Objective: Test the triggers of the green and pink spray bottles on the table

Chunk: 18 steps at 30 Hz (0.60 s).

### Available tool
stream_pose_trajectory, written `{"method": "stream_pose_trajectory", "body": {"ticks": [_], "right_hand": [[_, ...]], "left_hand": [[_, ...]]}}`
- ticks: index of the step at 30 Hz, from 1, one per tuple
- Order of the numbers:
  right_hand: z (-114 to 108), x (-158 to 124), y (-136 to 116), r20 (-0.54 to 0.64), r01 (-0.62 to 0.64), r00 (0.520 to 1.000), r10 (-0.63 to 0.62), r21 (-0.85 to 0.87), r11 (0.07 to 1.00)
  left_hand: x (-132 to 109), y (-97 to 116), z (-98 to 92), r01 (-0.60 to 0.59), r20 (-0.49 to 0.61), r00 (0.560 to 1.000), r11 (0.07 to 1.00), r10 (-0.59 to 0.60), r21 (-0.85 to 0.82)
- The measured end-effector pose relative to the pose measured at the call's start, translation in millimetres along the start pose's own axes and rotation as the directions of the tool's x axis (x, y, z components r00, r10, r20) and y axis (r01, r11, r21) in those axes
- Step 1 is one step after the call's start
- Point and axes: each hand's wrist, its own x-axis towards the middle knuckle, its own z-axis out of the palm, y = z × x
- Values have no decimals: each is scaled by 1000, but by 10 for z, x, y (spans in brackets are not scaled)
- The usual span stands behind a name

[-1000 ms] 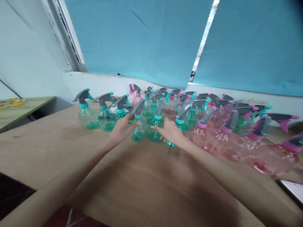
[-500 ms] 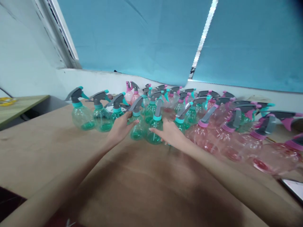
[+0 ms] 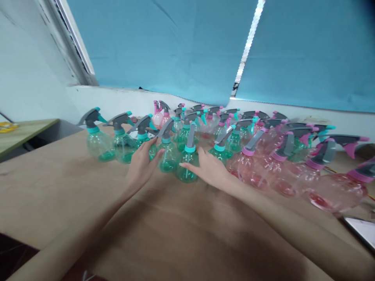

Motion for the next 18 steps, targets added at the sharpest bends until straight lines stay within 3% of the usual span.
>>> {"method": "stream_pose_trajectory", "body": {"ticks": [5,12,18], "right_hand": [[-31,-106,-40,-1,12,1000,-12,-13,1000],[26,-515,-93,-16,92,996,-92,-26,995],[55,-873,50,-114,181,976,-186,-48,982]], "left_hand": [[-221,138,-90,-48,-34,998,996,46,-75],[-356,644,-44,18,240,969,953,58,-303],[-405,1086,119,118,301,953,853,48,-508]]}}
